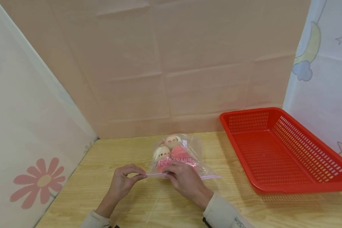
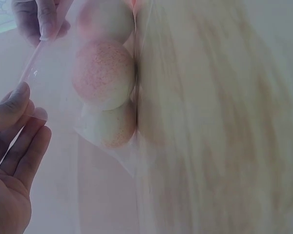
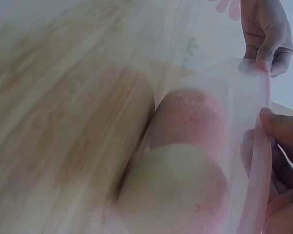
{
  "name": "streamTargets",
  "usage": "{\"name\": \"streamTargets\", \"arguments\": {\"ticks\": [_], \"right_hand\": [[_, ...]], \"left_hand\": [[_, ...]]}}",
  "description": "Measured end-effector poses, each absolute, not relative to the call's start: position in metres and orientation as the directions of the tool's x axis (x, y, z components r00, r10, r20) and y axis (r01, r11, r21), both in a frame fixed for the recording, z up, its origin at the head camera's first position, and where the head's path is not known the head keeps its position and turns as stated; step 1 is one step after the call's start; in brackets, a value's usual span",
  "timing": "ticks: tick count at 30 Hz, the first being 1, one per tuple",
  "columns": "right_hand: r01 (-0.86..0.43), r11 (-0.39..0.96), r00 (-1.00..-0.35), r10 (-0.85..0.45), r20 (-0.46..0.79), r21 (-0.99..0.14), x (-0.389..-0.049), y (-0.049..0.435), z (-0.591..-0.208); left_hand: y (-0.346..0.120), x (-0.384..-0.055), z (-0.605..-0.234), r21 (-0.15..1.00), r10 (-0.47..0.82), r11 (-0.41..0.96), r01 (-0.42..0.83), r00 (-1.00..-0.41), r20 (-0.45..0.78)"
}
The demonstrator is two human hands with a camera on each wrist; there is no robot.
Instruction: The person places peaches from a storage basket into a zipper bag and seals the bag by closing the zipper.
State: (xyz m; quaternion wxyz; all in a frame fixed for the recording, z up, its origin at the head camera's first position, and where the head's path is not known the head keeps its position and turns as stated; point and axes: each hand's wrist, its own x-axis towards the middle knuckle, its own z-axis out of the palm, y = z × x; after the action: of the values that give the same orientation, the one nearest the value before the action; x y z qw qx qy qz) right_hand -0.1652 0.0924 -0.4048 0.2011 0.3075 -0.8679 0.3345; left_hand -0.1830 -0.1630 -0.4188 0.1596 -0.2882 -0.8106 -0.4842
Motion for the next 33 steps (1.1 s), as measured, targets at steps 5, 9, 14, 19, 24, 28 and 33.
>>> {"name": "streamTargets", "arguments": {"ticks": [5,9,14,19,24,28,33], "right_hand": [[-0.68,0.593,-0.711,-0.388,0.586,-0.431,-0.165,0.098,-0.406],[-0.694,0.591,-0.692,-0.392,0.606,-0.411,-0.165,0.101,-0.407],[-0.694,0.599,-0.688,-0.39,0.612,-0.398,-0.164,0.105,-0.407],[-0.699,0.603,-0.677,-0.384,0.627,-0.385,-0.163,0.108,-0.409],[-0.694,0.604,-0.681,-0.375,0.629,-0.392,-0.164,0.112,-0.409],[-0.69,0.608,-0.681,-0.36,0.637,-0.394,-0.164,0.115,-0.409],[-0.692,0.612,-0.673,-0.354,0.65,-0.383,-0.163,0.117,-0.408]], "left_hand": [[-0.163,-0.183,-0.418,0.696,0.309,0.365,0.618,-0.786,0.536],[-0.163,-0.182,-0.419,0.702,0.304,0.361,0.614,-0.789,0.534],[-0.165,-0.182,-0.421,0.709,0.303,0.361,0.606,-0.795,0.526],[-0.166,-0.182,-0.423,0.712,0.308,0.361,0.603,-0.797,0.519],[-0.166,-0.182,-0.422,0.712,0.306,0.361,0.602,-0.798,0.52],[-0.165,-0.181,-0.42,0.713,0.305,0.363,0.599,-0.8,0.517],[-0.164,-0.181,-0.417,0.717,0.305,0.366,0.593,-0.804,0.51]]}}
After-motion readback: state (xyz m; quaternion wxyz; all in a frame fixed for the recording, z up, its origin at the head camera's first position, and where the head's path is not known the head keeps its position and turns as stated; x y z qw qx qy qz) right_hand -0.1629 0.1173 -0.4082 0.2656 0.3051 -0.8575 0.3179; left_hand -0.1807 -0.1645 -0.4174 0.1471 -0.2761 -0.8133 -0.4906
